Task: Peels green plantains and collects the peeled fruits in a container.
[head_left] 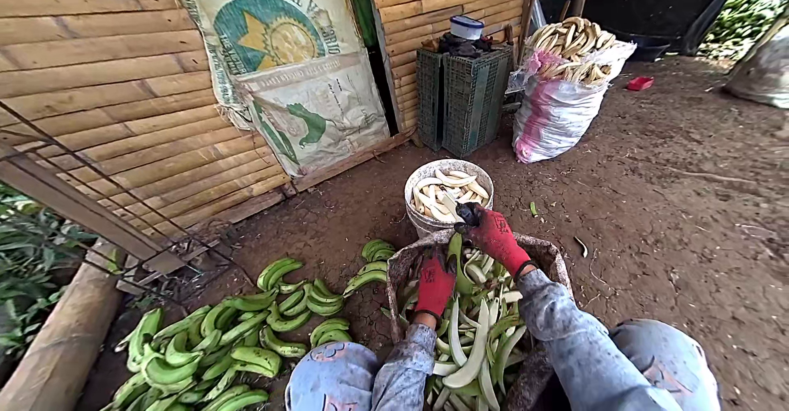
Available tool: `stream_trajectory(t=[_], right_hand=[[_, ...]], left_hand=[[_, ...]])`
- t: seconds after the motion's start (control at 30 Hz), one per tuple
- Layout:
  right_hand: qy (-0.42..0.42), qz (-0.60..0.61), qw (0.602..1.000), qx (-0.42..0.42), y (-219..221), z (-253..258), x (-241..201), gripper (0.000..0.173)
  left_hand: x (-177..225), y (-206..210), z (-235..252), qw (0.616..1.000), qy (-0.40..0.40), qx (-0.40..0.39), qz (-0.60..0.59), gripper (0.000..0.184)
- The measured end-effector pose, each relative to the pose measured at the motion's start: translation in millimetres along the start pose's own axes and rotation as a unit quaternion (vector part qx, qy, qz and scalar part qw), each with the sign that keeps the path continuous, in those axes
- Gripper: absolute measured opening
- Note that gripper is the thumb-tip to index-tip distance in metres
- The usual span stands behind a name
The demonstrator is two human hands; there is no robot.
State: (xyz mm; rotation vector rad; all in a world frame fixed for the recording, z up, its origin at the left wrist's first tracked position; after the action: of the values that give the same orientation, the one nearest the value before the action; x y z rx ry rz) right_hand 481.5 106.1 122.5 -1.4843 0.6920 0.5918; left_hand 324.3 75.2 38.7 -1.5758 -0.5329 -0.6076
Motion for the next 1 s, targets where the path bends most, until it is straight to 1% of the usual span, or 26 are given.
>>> stream_trajectory(t=[0.07,0.13,0.2,0.27,0.33,0.47,0.53,0.57,0.63,0.7,0.73,0.77,0.83,0.93,1.0], right_hand=[[-0.034,0.007,0.999,0.039,-13,19,0,0.043],[-0.055,0.016,0.995,0.076,-24,19,-2,0.042],[-0.060,0.003,0.995,0.084,-32,8,-6,0.041],[-0.060,-0.020,0.996,0.060,-35,-10,-3,0.043],[-0.047,-0.024,0.998,0.028,-32,-31,8,0.042],[0.025,-0.028,0.999,-0.017,-21,-75,35,0.049],[0.049,-0.035,0.997,-0.041,-9,-93,44,0.050],[0.050,-0.032,0.997,-0.051,-3,-100,48,0.048],[0.045,-0.015,0.997,-0.061,7,-112,52,0.045],[0.036,0.018,0.997,-0.072,17,-122,53,0.042],[0.034,0.027,0.996,-0.079,23,-126,52,0.041],[0.035,0.025,0.995,-0.086,29,-129,50,0.041],[0.048,-0.002,0.994,-0.102,37,-133,46,0.042],[0.071,-0.064,0.990,-0.105,43,-137,43,0.045],[0.061,-0.075,0.991,-0.087,44,-143,36,0.044]], left_hand=[[2,11,7,0.996,-0.016,-0.050,0.069,0.071],[3,18,16,0.992,-0.022,-0.069,0.098,0.074],[3,24,27,0.991,-0.028,-0.080,0.100,0.079],[2,24,33,0.992,-0.041,-0.092,0.080,0.082],[-2,21,34,0.994,-0.053,-0.093,0.031,0.083],[-15,21,26,0.989,-0.028,-0.095,-0.112,0.064],[-17,15,13,0.979,-0.022,-0.057,-0.194,0.061],[-15,7,6,0.975,-0.021,-0.026,-0.221,0.063],[-11,-10,-7,0.961,-0.013,0.063,-0.268,0.067],[-8,-23,-19,0.930,0.003,0.158,-0.332,0.067],[-6,-26,-25,0.910,-0.001,0.191,-0.367,0.064],[-4,-26,-32,0.894,-0.015,0.214,-0.394,0.060],[-3,-20,-42,0.875,-0.046,0.247,-0.414,0.052],[-14,-2,-50,0.868,-0.107,0.282,-0.394,0.056],[-20,6,-49,0.861,-0.119,0.302,-0.391,0.055]])
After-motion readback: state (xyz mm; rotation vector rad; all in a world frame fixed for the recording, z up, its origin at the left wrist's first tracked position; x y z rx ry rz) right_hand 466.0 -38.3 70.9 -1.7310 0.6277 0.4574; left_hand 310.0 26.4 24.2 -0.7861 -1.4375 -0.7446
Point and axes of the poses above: each hand's wrist, its own z-axis towards the middle knuckle, its own y-axis out of the palm, x = y × z, the point moved 2 cm from there along z, towards the middle knuckle, and after that the axes turned 6 degrees about y, right-handed, at the moved point
